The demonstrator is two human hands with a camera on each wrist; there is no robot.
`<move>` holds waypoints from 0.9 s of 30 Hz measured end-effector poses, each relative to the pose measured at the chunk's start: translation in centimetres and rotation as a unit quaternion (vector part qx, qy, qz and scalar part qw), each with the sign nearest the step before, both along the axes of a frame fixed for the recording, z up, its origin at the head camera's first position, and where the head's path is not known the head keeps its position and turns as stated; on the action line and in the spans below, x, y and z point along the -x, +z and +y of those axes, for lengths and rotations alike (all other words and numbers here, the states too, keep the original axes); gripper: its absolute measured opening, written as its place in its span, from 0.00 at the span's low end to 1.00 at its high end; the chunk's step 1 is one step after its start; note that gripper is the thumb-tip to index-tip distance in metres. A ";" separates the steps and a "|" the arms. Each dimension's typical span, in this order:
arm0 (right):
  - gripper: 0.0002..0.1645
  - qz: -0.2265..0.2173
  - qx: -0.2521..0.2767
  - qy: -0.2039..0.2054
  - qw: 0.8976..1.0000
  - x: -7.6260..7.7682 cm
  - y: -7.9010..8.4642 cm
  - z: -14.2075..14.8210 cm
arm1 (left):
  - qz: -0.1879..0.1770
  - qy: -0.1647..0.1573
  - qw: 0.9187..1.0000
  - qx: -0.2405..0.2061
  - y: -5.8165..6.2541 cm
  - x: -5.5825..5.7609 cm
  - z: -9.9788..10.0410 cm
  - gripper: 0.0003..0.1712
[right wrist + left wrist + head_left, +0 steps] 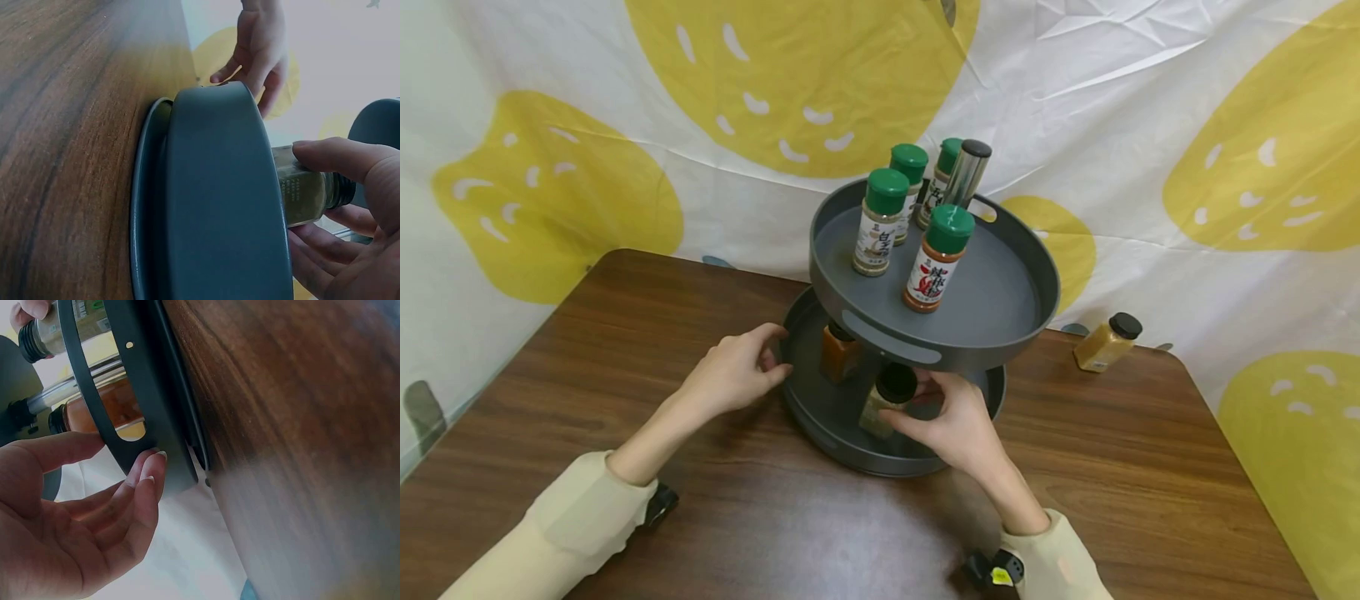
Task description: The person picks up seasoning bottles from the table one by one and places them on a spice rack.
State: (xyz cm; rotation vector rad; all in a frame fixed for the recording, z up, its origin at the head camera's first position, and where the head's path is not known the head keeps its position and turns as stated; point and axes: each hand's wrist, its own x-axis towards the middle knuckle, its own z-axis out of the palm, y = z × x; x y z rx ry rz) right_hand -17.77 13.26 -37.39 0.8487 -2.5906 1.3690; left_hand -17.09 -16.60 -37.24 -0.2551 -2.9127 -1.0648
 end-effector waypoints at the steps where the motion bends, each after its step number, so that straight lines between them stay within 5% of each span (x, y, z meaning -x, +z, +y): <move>1: 0.26 0.001 -0.002 -0.001 1.000 0.0 0.0 0.0 | 0.000 0.000 1.000 0.000 0.0 0.0 0.0 0.27; 17: 0.27 -0.013 -0.031 0.005 0.999 -0.3 0.6 0.0 | -0.006 -0.001 1.000 -0.002 0.1 -0.1 0.1 0.28; 27: 0.29 -0.034 -0.002 0.002 0.999 -0.3 1.5 0.6 | -0.003 -0.001 1.000 -0.002 0.1 0.0 0.1 0.27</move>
